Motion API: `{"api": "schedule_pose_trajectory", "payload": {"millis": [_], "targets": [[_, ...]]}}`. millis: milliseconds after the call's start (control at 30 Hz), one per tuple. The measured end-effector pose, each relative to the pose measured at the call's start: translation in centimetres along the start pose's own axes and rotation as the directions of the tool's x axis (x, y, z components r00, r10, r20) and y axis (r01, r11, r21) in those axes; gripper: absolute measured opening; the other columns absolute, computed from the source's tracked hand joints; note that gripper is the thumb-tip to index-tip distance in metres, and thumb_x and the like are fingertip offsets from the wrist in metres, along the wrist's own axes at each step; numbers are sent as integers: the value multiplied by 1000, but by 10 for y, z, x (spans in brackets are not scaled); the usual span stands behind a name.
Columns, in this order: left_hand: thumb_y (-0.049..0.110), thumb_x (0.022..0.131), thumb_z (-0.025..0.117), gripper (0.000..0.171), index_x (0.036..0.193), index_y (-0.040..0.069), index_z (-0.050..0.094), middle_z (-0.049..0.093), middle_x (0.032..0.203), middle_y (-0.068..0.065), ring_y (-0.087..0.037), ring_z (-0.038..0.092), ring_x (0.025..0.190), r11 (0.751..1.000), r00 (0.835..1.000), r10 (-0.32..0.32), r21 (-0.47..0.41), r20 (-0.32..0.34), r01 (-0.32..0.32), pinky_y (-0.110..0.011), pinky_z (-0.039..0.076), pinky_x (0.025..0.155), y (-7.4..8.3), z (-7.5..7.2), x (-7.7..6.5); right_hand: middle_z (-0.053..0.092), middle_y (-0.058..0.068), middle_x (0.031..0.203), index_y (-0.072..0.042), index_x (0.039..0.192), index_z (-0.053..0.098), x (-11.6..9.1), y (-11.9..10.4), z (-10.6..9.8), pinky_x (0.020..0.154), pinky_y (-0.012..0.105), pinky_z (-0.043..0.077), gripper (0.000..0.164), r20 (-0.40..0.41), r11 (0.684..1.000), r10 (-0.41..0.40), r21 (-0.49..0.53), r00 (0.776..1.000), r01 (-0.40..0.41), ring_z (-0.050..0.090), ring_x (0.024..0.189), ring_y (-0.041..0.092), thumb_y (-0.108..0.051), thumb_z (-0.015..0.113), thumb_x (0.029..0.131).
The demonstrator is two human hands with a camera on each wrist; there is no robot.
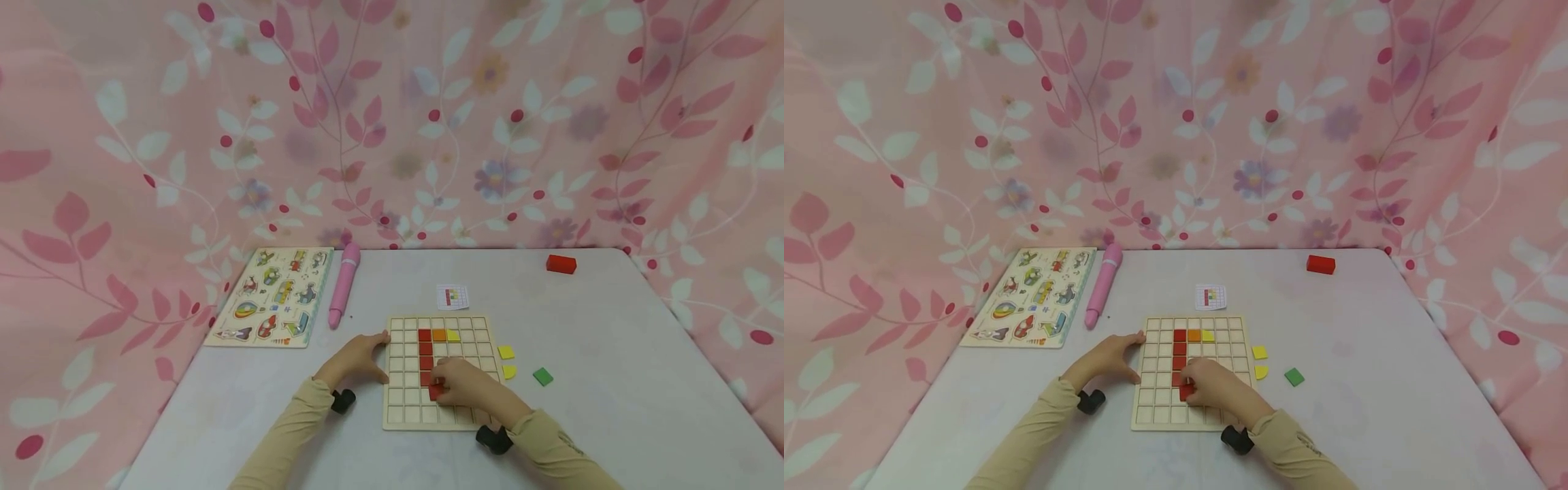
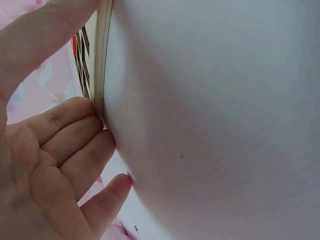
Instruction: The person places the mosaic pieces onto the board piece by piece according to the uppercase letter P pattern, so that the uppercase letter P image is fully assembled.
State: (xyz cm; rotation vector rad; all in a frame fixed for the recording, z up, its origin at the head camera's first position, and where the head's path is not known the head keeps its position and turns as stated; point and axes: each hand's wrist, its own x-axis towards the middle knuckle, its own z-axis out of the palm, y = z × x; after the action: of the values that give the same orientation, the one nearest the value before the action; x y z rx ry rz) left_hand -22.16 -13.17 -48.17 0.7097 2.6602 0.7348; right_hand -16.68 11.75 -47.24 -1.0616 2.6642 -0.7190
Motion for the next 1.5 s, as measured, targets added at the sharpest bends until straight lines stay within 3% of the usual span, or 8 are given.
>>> {"api": "schedule_pose_trajectory", "payload": {"millis": [400, 633, 1067, 1500], "targets": [[26, 56, 84, 83, 128, 4, 48, 40, 135, -9, -28, 38, 120, 1000, 1000, -12, 19, 8, 12, -37, 30, 99, 0, 2, -2, 48, -10, 70, -10, 80, 65, 6, -7, 7, 56, 16, 41, 13, 28, 1000, -19, 14, 999, 18, 42, 63, 4, -14, 73, 72], [25, 57, 84, 83, 128, 4, 48, 41, 134, -10, -28, 39, 119, 1000, 1000, -1, 20, 5, 1, -37, 30, 99, -1, 0, -1, 45, -6, 66, -11, 75, 60, 11, -14, 7, 53, 18, 37, 14, 44, 1000, 25, -1, 999, -25, 39, 61, 7, -14, 74, 73], [23, 56, 85, 83, 128, 4, 48, 39, 135, -11, -28, 37, 121, 1000, 1000, -5, -5, -1, 5, -37, 28, 100, 1, -1, 0, 45, -9, 72, -11, 82, 64, 10, -13, 11, 55, 16, 40, 15, 46, 998, 57, -6, 997, -57, 41, 63, 5, -18, 74, 74], [23, 56, 84, 83, 128, 3, 48, 39, 135, -11, -27, 37, 121, 1000, 1000, 3, -10, -5, -3, -37, 29, 100, 0, -1, -1, 50, -8, 76, -8, 86, 66, 11, -12, 10, 59, 16, 43, 19, 55, 999, 32, -25, 998, -31, 43, 64, 5, -18, 74, 73]]}}
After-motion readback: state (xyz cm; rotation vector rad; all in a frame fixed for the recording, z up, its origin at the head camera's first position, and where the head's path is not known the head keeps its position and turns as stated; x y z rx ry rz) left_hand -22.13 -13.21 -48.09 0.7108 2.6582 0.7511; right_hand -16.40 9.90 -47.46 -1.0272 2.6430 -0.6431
